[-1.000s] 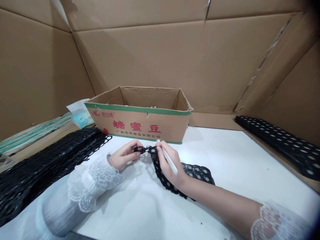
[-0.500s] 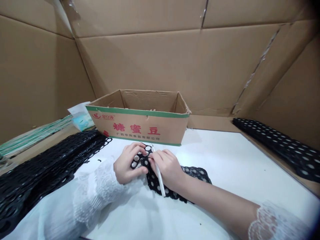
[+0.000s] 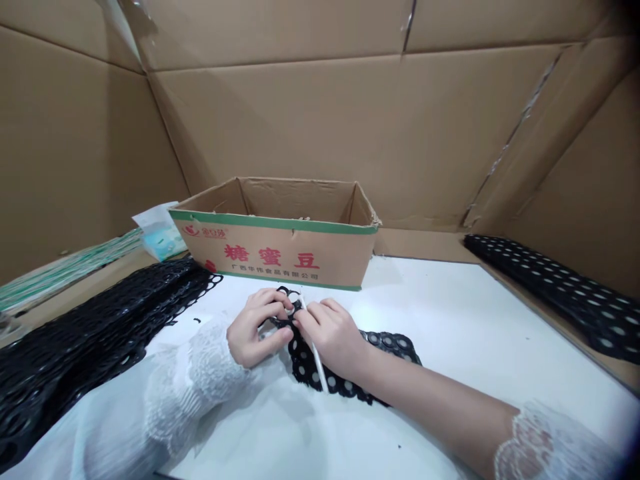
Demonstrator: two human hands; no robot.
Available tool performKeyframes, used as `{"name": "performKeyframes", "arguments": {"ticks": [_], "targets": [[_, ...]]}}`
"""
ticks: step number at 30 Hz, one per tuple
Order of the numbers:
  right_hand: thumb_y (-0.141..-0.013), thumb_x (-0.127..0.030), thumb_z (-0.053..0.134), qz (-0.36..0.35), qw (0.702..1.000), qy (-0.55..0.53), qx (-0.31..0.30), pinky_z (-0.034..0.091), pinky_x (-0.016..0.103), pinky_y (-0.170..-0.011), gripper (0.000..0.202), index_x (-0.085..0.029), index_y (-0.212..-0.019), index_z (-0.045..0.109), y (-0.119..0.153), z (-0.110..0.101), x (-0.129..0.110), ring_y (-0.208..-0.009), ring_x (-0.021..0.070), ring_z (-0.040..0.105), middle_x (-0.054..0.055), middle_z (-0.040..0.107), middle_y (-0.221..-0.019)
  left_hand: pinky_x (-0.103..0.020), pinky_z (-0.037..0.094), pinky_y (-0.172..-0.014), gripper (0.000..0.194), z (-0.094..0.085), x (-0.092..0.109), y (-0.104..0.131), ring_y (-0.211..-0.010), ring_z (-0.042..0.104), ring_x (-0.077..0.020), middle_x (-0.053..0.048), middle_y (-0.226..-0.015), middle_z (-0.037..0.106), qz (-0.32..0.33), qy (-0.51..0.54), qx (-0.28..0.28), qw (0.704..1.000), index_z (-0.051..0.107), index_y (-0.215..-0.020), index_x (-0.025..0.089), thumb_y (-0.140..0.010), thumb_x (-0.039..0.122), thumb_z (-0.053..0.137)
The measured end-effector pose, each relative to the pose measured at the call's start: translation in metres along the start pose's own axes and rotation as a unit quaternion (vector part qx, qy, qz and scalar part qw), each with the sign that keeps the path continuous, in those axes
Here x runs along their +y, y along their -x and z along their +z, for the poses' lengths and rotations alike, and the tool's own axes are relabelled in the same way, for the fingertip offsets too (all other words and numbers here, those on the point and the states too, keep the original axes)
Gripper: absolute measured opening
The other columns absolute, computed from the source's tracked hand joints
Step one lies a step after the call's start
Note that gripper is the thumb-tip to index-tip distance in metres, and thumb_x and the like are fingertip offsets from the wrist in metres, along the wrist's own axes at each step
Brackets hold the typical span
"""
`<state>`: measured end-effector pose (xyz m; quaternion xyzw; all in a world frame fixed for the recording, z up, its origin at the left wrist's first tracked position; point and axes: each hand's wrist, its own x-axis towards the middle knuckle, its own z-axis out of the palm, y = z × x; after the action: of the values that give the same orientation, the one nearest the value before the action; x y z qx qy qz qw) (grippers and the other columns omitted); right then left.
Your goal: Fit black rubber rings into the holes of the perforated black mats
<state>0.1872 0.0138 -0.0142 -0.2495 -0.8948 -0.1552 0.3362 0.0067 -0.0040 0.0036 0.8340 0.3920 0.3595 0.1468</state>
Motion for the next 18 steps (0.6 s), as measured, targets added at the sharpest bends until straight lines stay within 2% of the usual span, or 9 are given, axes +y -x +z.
{"name": "performKeyframes", "arguments": {"ticks": [4, 7, 12, 15, 18], "targets": [[-0.089, -0.016, 0.032, 0.004, 1.000, -0.029, -0.007, 0.034, 0.028, -0.061, 0.024, -0.016, -0.076, 0.051, 0.000, 0.001, 0.000, -0.058, 0.0140, 0.044, 0.003, 0.049, -0.065, -0.037, 0.033, -0.087, 0.013, 0.000, -0.002, -0.001, -0.093, 0.044, -0.0232, -0.009, -0.093, 0.055, -0.015, 0.013, -0.004, 1.000, 0.050, -0.067, 0.018, -0.073, 0.029, 0.048], [-0.089, -0.018, 0.031, 0.072, 0.992, -0.102, -0.016, 0.037, 0.027, -0.062, 0.021, -0.016, -0.078, 0.049, -0.002, -0.001, -0.003, -0.061, 0.0137, 0.046, 0.003, 0.051, -0.068, -0.038, 0.032, -0.088, 0.013, -0.001, -0.003, -0.001, -0.092, 0.043, -0.0228, -0.009, -0.093, 0.055, -0.015, 0.029, -0.008, 0.999, 0.049, -0.065, 0.017, -0.074, 0.027, 0.048], [-0.091, -0.021, 0.028, 0.240, 0.927, -0.288, -0.013, 0.039, 0.022, -0.060, 0.021, -0.019, -0.075, 0.042, -0.006, -0.008, -0.004, -0.061, 0.0105, 0.047, -0.001, 0.049, -0.068, -0.038, 0.030, -0.088, 0.015, -0.004, -0.004, -0.002, -0.094, 0.042, -0.0229, -0.009, -0.097, 0.054, 0.014, 0.018, -0.012, 1.000, 0.046, -0.063, 0.017, -0.076, 0.026, 0.046], [-0.090, -0.025, 0.030, 0.279, 0.904, -0.324, 0.008, 0.039, 0.022, -0.060, 0.020, -0.020, -0.075, 0.041, -0.007, -0.010, -0.003, -0.058, 0.0096, 0.047, -0.003, 0.046, -0.064, -0.038, 0.030, -0.088, 0.015, -0.006, -0.006, -0.003, -0.094, 0.041, -0.0229, -0.009, -0.098, 0.054, 0.022, 0.011, -0.017, 1.000, 0.046, -0.063, 0.017, -0.075, 0.025, 0.046], [-0.089, -0.025, 0.032, 0.294, 0.897, -0.329, 0.031, 0.040, 0.022, -0.060, 0.018, -0.019, -0.075, 0.042, -0.006, -0.010, -0.006, -0.057, 0.0095, 0.047, -0.002, 0.047, -0.063, -0.037, 0.030, -0.088, 0.014, -0.008, -0.006, -0.005, -0.094, 0.041, -0.0230, -0.009, -0.098, 0.054, 0.024, 0.018, -0.024, 0.999, 0.047, -0.063, 0.017, -0.075, 0.025, 0.046]]}}
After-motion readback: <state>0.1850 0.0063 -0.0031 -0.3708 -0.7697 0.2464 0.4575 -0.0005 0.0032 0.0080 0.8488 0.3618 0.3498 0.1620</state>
